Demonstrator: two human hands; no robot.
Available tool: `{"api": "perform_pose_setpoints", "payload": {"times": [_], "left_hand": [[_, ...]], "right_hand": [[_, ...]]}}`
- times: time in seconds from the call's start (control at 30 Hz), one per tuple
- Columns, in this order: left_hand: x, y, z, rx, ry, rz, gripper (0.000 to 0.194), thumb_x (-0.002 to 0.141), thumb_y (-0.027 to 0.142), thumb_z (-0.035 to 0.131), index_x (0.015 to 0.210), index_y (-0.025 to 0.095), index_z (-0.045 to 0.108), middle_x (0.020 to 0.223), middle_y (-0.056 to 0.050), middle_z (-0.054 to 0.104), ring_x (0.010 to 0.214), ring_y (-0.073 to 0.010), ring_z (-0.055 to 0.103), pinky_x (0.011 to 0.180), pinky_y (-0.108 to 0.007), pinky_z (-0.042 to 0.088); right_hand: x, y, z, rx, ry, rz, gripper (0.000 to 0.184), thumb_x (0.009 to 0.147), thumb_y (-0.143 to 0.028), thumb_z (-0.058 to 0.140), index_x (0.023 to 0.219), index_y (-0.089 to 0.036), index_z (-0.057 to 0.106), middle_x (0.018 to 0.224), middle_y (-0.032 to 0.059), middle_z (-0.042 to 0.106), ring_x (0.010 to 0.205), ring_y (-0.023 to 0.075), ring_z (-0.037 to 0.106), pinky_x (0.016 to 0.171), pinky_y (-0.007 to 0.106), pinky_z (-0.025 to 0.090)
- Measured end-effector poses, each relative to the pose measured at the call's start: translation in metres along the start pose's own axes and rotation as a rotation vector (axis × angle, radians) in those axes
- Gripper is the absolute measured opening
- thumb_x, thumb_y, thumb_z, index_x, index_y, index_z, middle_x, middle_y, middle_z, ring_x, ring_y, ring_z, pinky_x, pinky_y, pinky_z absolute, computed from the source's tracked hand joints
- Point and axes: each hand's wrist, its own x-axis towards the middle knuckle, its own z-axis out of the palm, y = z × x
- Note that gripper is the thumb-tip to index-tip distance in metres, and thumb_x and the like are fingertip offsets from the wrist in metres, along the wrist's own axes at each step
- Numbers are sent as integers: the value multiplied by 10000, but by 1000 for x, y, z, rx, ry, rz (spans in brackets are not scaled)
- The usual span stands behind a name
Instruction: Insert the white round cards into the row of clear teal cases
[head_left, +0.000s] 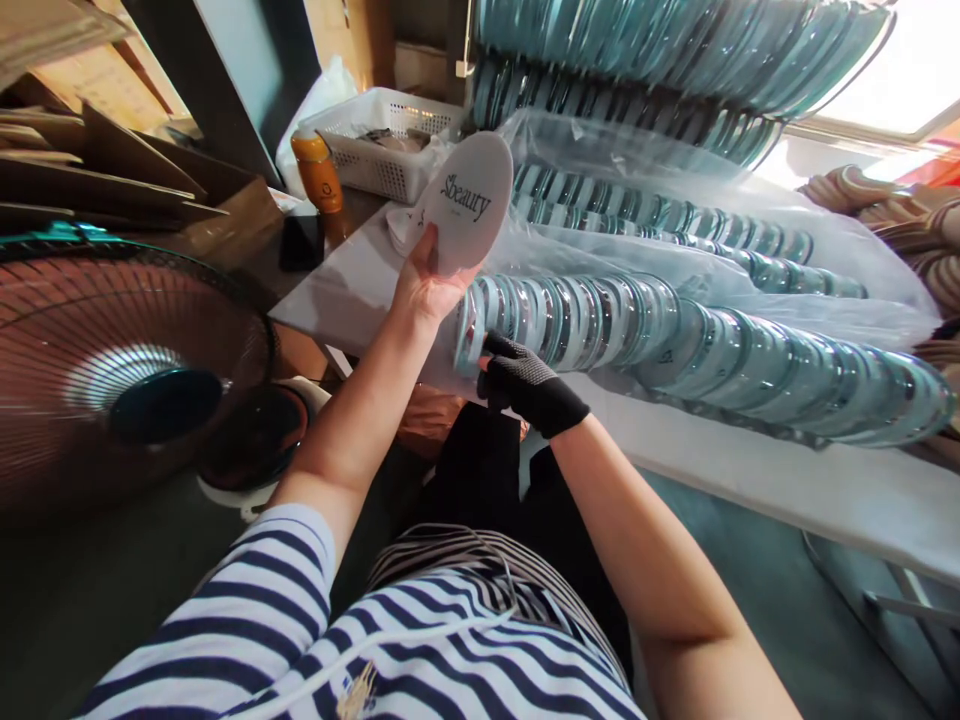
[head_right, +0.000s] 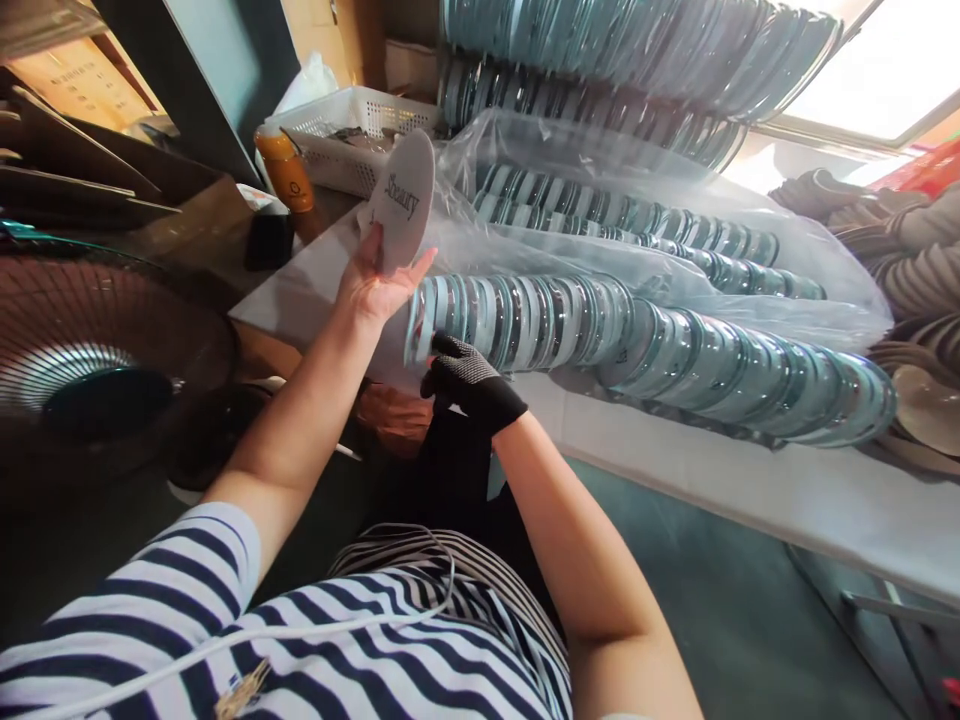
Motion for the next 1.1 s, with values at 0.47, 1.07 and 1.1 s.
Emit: {"api": "perform_pose_setpoints", "payload": {"times": [0.47, 1.07, 1.1], "left_hand": [[17, 46, -76, 547, 304, 450, 401, 943, 226, 590, 1319, 108, 520, 1328, -112, 648, 1336, -172, 527, 1103, -400, 444], [-36, -32, -38, 1997, -469, 700, 877, 747, 809, 558, 1442, 277, 505, 1585, -102, 372, 1496, -384, 242, 1214, -558, 248], [-32, -33, -36, 2027, -508, 700, 801, 768, 778, 566, 1400, 287, 552, 1534, -87, 450, 1482, -372, 277, 1215, -545, 254]], "right_hand": [[-10, -18, 6, -1174, 368, -101, 401, 965, -449, 433, 833, -173, 693, 835, 122, 707, 800, 240, 672, 686, 316, 440], [-95, 21, -216, -1575, 987, -367, 676, 900, -597, 531, 1425, -172, 517, 1535, 114, 417, 1436, 402, 291, 1176, 591, 197], [-88, 23, -215, -1595, 937, -351, 711, 902, -602, 524, 1454, -155, 482, 1520, 116, 438, 1443, 414, 269, 1181, 619, 147]]}}
